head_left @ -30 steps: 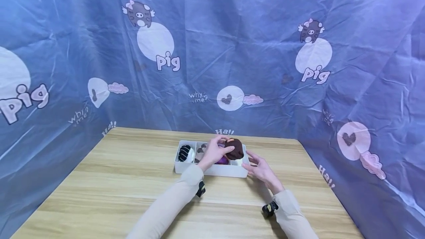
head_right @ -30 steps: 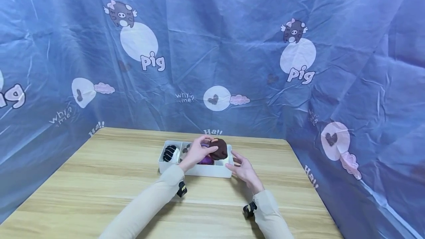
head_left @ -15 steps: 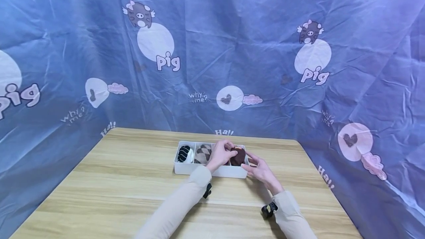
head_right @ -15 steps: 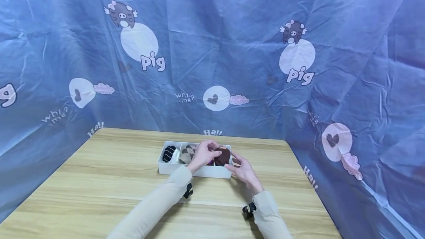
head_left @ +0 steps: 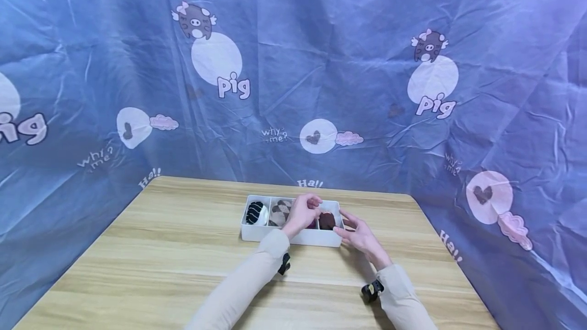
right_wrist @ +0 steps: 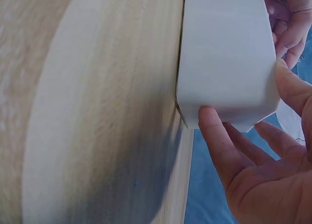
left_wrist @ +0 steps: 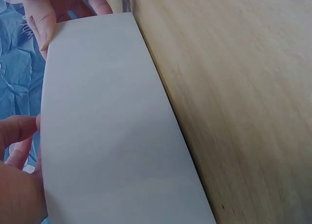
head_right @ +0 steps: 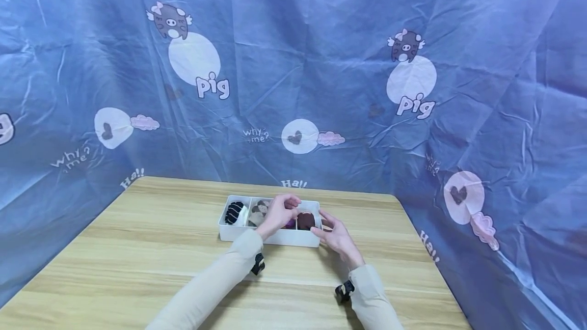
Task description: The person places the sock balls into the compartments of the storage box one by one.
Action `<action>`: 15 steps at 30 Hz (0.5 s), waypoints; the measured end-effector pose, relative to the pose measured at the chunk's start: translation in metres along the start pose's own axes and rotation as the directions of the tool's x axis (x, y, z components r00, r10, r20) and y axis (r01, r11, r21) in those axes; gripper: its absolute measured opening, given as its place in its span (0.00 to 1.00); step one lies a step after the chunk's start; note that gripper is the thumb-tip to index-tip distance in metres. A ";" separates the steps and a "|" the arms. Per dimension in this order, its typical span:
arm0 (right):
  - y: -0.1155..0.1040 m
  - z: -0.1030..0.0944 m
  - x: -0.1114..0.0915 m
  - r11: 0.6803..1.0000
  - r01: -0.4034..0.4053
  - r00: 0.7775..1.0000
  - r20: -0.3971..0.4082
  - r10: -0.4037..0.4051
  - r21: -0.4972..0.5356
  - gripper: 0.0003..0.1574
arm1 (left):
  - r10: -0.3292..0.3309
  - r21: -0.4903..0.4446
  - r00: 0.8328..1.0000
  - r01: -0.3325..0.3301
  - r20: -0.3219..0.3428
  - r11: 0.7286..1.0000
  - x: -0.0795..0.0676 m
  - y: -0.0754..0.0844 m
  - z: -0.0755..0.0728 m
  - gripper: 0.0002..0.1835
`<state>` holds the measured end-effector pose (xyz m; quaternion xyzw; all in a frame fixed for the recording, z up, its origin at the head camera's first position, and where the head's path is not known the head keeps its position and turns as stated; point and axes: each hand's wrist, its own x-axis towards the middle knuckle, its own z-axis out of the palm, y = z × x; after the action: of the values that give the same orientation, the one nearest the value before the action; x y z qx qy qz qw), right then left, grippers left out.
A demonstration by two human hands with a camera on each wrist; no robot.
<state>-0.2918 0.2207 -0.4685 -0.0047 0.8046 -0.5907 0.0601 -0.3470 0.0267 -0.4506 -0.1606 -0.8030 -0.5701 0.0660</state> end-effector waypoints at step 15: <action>-0.003 -0.012 -0.004 1.000 -0.004 1.000 -0.011 0.004 -0.005 0.44 | 0.069 -0.055 0.997 -0.071 -0.038 0.996 -0.009 -0.001 -0.031 0.06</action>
<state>-0.2891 0.2319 -0.4617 -0.0001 0.8063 -0.5887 0.0570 -0.3410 -0.0046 -0.4439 -0.1803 -0.7791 -0.5928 0.0959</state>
